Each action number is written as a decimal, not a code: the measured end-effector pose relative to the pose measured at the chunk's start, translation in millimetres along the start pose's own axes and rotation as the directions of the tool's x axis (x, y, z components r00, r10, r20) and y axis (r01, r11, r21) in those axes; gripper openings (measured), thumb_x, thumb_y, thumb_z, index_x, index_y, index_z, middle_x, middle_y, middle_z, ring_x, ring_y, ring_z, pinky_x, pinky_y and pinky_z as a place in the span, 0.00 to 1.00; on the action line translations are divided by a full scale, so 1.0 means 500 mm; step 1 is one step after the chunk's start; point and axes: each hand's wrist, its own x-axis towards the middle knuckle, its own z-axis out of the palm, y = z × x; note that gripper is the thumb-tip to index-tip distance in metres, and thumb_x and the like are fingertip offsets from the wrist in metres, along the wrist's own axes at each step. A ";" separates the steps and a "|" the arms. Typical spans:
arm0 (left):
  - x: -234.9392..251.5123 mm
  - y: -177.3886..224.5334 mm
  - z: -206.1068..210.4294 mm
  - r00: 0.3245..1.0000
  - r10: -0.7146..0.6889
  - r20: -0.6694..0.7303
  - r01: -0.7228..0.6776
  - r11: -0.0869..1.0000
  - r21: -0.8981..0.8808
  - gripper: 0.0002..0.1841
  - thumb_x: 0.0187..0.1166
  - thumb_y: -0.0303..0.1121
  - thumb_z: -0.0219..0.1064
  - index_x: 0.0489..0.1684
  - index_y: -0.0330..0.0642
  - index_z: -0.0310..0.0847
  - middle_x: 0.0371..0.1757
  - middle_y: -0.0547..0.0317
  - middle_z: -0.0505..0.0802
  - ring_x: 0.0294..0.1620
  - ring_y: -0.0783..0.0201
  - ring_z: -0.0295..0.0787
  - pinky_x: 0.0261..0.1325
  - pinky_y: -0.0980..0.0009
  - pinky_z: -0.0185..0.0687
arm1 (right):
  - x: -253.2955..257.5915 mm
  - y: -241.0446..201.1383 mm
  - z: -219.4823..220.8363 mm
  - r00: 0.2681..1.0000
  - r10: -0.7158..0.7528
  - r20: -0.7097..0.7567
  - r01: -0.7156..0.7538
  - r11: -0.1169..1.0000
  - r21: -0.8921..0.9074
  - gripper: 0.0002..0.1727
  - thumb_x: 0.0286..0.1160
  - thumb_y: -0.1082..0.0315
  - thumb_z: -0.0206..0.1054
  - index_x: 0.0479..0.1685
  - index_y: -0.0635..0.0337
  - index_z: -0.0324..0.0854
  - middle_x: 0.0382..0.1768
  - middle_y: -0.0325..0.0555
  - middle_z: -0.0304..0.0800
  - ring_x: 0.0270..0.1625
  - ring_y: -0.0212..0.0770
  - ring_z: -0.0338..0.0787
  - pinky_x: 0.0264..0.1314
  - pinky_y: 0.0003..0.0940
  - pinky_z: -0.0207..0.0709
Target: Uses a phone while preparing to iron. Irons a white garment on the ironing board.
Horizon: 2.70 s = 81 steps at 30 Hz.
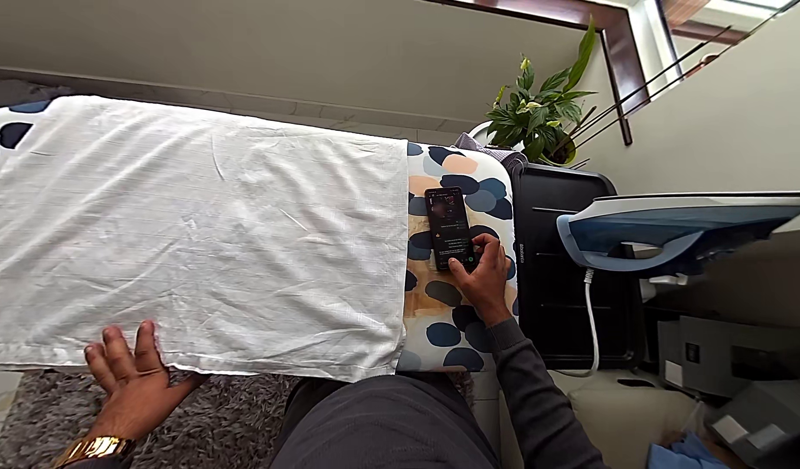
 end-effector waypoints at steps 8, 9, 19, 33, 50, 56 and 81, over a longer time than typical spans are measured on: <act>0.000 0.003 -0.002 1.000 0.000 -0.003 0.000 1.000 -0.001 0.73 0.42 0.34 0.93 0.96 0.36 0.38 0.93 0.29 0.23 0.92 0.22 0.16 0.83 0.23 0.46 | 0.069 0.018 -0.035 0.995 0.079 0.058 -0.091 0.964 0.249 0.23 0.66 0.67 0.70 0.61 0.62 0.75 0.42 0.44 0.95 0.36 0.40 0.92 0.37 0.44 0.84; -0.001 0.004 -0.003 1.000 0.004 -0.004 -0.004 1.000 -0.003 0.73 0.42 0.34 0.93 0.96 0.36 0.38 0.93 0.29 0.24 0.92 0.21 0.17 0.83 0.22 0.45 | 0.077 0.017 -0.040 0.993 0.090 0.072 -0.106 0.962 0.252 0.22 0.67 0.68 0.69 0.62 0.62 0.75 0.40 0.43 0.95 0.33 0.39 0.91 0.34 0.41 0.83; -0.004 0.012 -0.013 1.000 0.017 0.023 -0.018 1.000 0.023 0.74 0.43 0.37 0.92 0.96 0.33 0.36 0.92 0.26 0.25 0.92 0.22 0.16 0.87 0.27 0.38 | 0.096 0.017 -0.037 0.990 0.108 0.086 -0.121 0.977 0.173 0.22 0.66 0.63 0.74 0.60 0.59 0.78 0.33 0.40 0.93 0.26 0.39 0.87 0.29 0.44 0.80; -0.004 0.013 -0.013 1.000 0.010 0.015 -0.010 1.000 0.026 0.73 0.43 0.36 0.92 0.95 0.31 0.36 0.92 0.25 0.26 0.92 0.22 0.17 0.88 0.30 0.40 | 0.081 0.022 -0.024 0.994 0.062 0.094 -0.073 0.990 0.117 0.29 0.59 0.56 0.78 0.61 0.59 0.77 0.38 0.44 0.91 0.31 0.45 0.86 0.32 0.51 0.78; -0.007 0.025 -0.015 1.000 -0.008 0.020 0.007 0.999 0.045 0.73 0.44 0.33 0.92 0.96 0.33 0.35 0.92 0.25 0.25 0.92 0.22 0.18 0.86 0.27 0.44 | 0.064 -0.019 -0.011 0.989 0.065 0.130 -0.053 0.994 -0.094 0.47 0.53 0.37 0.78 0.70 0.61 0.72 0.51 0.54 0.86 0.58 0.59 0.84 0.55 0.64 0.69; -0.008 0.023 -0.015 1.000 -0.006 0.030 0.004 0.998 0.061 0.74 0.45 0.36 0.92 0.96 0.32 0.33 0.92 0.26 0.23 0.92 0.22 0.16 0.87 0.29 0.42 | 0.052 0.004 -0.039 0.981 0.007 0.195 -0.011 1.000 0.020 0.40 0.56 0.54 0.79 0.71 0.59 0.69 0.56 0.54 0.85 0.60 0.57 0.84 0.60 0.66 0.67; -0.004 0.005 -0.004 0.999 0.031 -0.014 -0.031 0.999 0.008 0.73 0.41 0.34 0.93 0.95 0.33 0.38 0.92 0.26 0.24 0.91 0.20 0.18 0.85 0.24 0.43 | 0.068 -0.003 -0.041 0.970 0.098 0.224 -0.125 0.986 0.112 0.42 0.55 0.53 0.80 0.72 0.60 0.68 0.53 0.52 0.86 0.57 0.55 0.83 0.62 0.65 0.68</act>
